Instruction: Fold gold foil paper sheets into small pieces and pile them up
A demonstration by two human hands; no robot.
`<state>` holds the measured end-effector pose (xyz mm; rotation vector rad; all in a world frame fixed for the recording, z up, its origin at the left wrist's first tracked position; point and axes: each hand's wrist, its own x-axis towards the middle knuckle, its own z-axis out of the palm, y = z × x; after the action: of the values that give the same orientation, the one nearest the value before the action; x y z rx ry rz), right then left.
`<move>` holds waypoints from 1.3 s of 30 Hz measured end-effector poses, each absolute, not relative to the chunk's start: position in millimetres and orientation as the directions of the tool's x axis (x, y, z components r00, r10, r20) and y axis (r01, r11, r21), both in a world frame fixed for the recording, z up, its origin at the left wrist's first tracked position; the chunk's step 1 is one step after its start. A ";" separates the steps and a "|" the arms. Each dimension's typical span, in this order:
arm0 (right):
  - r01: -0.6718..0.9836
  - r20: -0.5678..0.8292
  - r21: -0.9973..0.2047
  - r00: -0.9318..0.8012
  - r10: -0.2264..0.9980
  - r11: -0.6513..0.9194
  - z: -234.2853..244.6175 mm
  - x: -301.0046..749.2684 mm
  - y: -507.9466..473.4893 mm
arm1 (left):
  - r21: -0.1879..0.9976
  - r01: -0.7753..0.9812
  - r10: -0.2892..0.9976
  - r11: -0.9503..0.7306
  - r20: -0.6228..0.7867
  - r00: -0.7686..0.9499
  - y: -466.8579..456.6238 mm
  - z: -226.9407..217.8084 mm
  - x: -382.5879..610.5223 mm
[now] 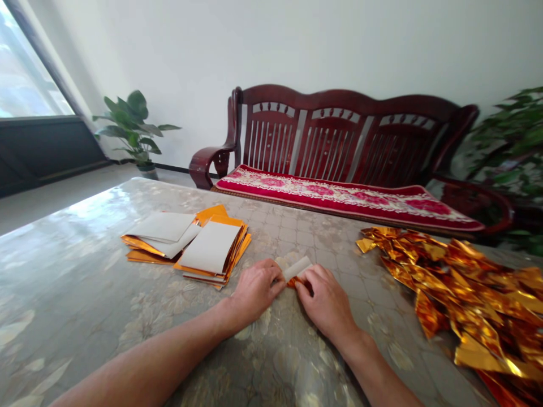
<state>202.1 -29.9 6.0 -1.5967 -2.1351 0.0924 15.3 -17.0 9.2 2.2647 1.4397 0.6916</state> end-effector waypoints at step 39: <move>0.882 0.294 -0.391 -0.151 0.944 0.263 6.5 202.6 -30.1 | 0.447 0.809 0.918 -0.382 0.285 0.276 -13.8 11.9 19.4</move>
<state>202.6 -30.1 6.5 -1.6476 -2.0640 0.1723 19.4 -13.8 11.9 2.3295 1.6056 0.7481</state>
